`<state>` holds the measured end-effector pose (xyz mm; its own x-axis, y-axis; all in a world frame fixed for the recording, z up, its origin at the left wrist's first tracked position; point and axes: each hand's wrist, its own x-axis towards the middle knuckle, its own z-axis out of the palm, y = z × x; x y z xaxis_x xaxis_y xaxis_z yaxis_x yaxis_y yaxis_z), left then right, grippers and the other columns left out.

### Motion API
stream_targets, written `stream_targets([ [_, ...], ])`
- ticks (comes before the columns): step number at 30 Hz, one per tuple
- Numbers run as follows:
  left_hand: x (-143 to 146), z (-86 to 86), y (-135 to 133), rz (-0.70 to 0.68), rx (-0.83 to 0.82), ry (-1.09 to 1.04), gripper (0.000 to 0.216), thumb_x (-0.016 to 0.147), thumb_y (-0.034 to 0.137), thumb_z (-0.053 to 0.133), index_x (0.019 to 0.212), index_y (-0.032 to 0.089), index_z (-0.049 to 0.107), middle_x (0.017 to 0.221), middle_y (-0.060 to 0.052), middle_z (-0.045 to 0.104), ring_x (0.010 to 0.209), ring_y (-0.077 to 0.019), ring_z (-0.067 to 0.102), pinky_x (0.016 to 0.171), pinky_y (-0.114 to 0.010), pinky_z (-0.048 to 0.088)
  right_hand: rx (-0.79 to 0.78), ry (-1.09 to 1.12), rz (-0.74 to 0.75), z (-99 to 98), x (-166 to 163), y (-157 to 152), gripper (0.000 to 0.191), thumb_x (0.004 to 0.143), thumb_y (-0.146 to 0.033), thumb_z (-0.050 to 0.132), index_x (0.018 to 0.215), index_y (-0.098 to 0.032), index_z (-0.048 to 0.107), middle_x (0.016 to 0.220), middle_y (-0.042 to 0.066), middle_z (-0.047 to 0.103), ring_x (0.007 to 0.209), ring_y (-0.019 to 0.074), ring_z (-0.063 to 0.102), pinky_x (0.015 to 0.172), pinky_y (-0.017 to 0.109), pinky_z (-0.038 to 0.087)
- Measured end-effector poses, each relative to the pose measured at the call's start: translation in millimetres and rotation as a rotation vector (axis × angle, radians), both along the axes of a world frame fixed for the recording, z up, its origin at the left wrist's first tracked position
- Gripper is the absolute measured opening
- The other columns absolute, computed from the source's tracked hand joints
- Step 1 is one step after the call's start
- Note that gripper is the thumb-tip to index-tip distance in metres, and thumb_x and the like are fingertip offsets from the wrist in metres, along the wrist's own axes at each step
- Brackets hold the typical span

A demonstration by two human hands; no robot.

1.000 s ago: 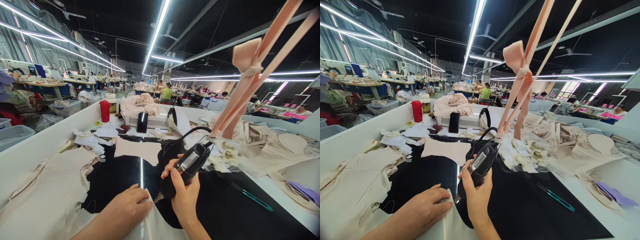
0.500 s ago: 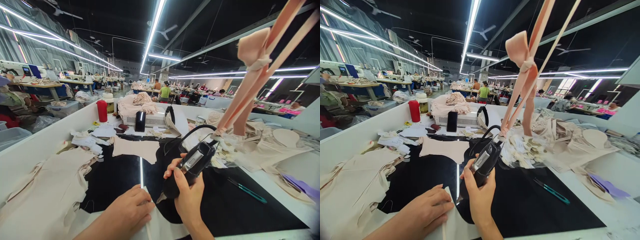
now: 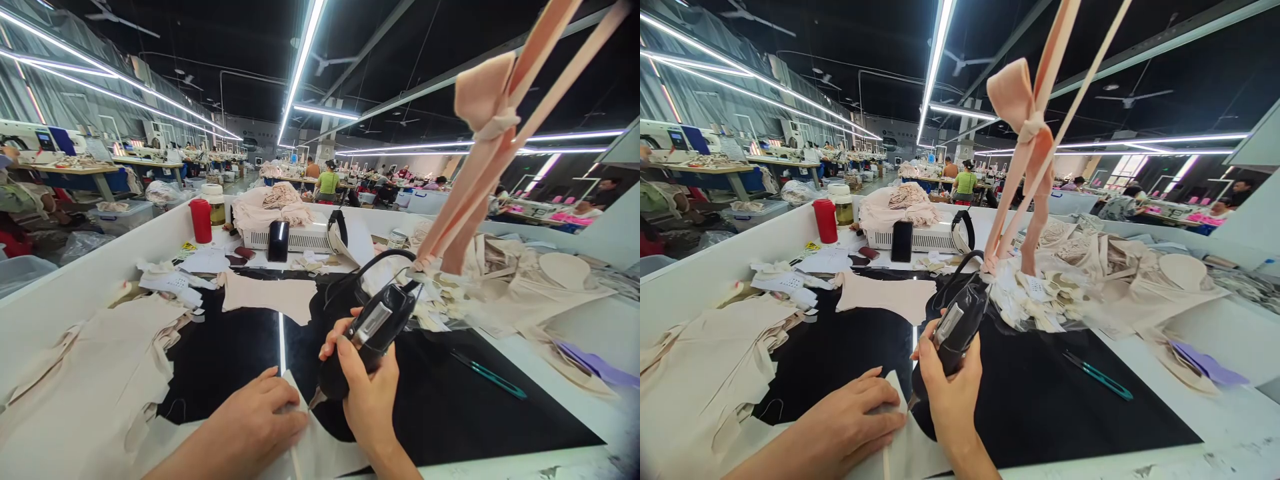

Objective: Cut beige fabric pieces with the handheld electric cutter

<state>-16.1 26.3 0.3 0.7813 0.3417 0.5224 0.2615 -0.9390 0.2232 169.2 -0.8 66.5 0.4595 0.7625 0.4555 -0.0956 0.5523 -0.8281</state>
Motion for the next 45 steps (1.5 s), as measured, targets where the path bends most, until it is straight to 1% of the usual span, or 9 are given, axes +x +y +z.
stream_targets([
  [3, -1.6, 0.2, 1.2, 0.001, 0.017, -0.018, 0.019, 0.111, 0.025, 0.051, 0.112, 0.028, 0.07, 0.103, 0.0, 0.067, 0.094, -0.0132, 0.069, 0.124, -0.038, 0.037, -0.006, 0.018, -0.014, 1.9, 1.7, -1.5, 0.036, 0.094, -0.032, 0.078, 0.121, -0.027, 0.055, 0.087, -0.004, 0.068, 0.063, 0.0139, 0.065, 0.064, 0.03, 0.056],
  [7, -2.5, 15.1, -1.0, -0.024, 0.041, 0.047, 0.019, 0.111, 0.023, 0.051, 0.115, 0.027, 0.07, 0.109, -0.001, 0.068, 0.1, -0.0143, 0.069, 0.126, -0.04, 0.035, 0.002, 0.058, -0.033, 5.4, 7.0, -6.0, 0.038, 0.09, -0.032, 0.082, 0.119, -0.027, 0.057, 0.085, -0.004, 0.068, 0.063, 0.0138, 0.066, 0.065, 0.031, 0.057],
  [12, 0.7, 29.5, -8.9, -0.092, -0.052, 0.109, 0.019, 0.104, 0.02, 0.066, 0.123, 0.022, 0.067, 0.114, -0.002, 0.072, 0.108, -0.0156, 0.071, 0.128, -0.04, 0.034, 0.0, 0.065, -0.025, 5.6, 10.4, -10.8, 0.039, 0.09, -0.034, 0.083, 0.119, -0.029, 0.058, 0.085, -0.005, 0.069, 0.063, 0.0129, 0.066, 0.065, 0.029, 0.057],
  [21, 1.4, 27.3, -9.0, -0.087, -0.109, 0.204, 0.027, 0.098, 0.019, 0.076, 0.122, 0.025, 0.069, 0.117, -0.002, 0.071, 0.108, -0.0193, 0.073, 0.125, -0.05, 0.038, 0.016, 0.055, 0.011, -0.4, 7.2, -12.4, 0.04, 0.091, -0.031, 0.081, 0.122, -0.029, 0.057, 0.087, -0.004, 0.068, 0.064, 0.013, 0.065, 0.065, 0.029, 0.058],
  [32, -0.3, 27.1, -10.4, -0.072, -0.066, 0.215, 0.027, 0.099, 0.016, 0.072, 0.123, 0.028, 0.067, 0.116, -0.002, 0.07, 0.107, -0.0198, 0.072, 0.12, -0.054, 0.045, 0.001, 0.034, -0.013, 2.0, 7.5, -16.0, 0.035, 0.093, -0.03, 0.079, 0.119, -0.028, 0.057, 0.087, -0.004, 0.068, 0.063, 0.0128, 0.066, 0.063, 0.028, 0.058],
  [36, -0.6, 28.4, -10.8, -0.082, -0.056, 0.2, 0.022, 0.102, 0.016, 0.068, 0.12, 0.027, 0.068, 0.114, -0.002, 0.07, 0.105, -0.0187, 0.072, 0.122, -0.055, 0.042, 0.015, 0.047, -0.023, 4.1, 14.5, -20.4, 0.037, 0.091, -0.031, 0.08, 0.12, -0.028, 0.058, 0.087, -0.004, 0.067, 0.064, 0.0133, 0.066, 0.065, 0.03, 0.059],
  [39, 2.9, 29.4, -14.2, -0.101, -0.073, 0.141, 0.022, 0.103, 0.017, 0.065, 0.123, 0.024, 0.067, 0.119, -0.004, 0.07, 0.11, -0.0193, 0.071, 0.121, -0.048, 0.045, 0.011, 0.044, -0.032, 7.1, 19.5, -24.1, 0.038, 0.09, -0.031, 0.082, 0.12, -0.028, 0.059, 0.086, -0.003, 0.067, 0.064, 0.0137, 0.066, 0.064, 0.03, 0.059],
  [42, 9.2, 29.9, -20.7, -0.108, -0.099, 0.078, 0.017, 0.106, 0.018, 0.058, 0.12, 0.02, 0.067, 0.117, -0.006, 0.071, 0.108, -0.0196, 0.071, 0.104, -0.031, 0.058, 0.004, 0.045, -0.052, 11.7, 24.2, -28.2, 0.038, 0.089, -0.031, 0.082, 0.118, -0.028, 0.059, 0.085, -0.004, 0.068, 0.062, 0.0138, 0.066, 0.063, 0.03, 0.059],
  [45, 15.2, 29.6, -28.0, -0.094, -0.096, 0.066, 0.019, 0.11, 0.019, 0.049, 0.118, 0.019, 0.066, 0.112, -0.007, 0.072, 0.105, -0.0198, 0.072, 0.093, -0.026, 0.062, -0.01, 0.048, -0.071, 14.2, 30.0, -34.6, 0.037, 0.089, -0.032, 0.083, 0.118, -0.028, 0.06, 0.083, -0.003, 0.068, 0.062, 0.0142, 0.066, 0.062, 0.03, 0.059],
])
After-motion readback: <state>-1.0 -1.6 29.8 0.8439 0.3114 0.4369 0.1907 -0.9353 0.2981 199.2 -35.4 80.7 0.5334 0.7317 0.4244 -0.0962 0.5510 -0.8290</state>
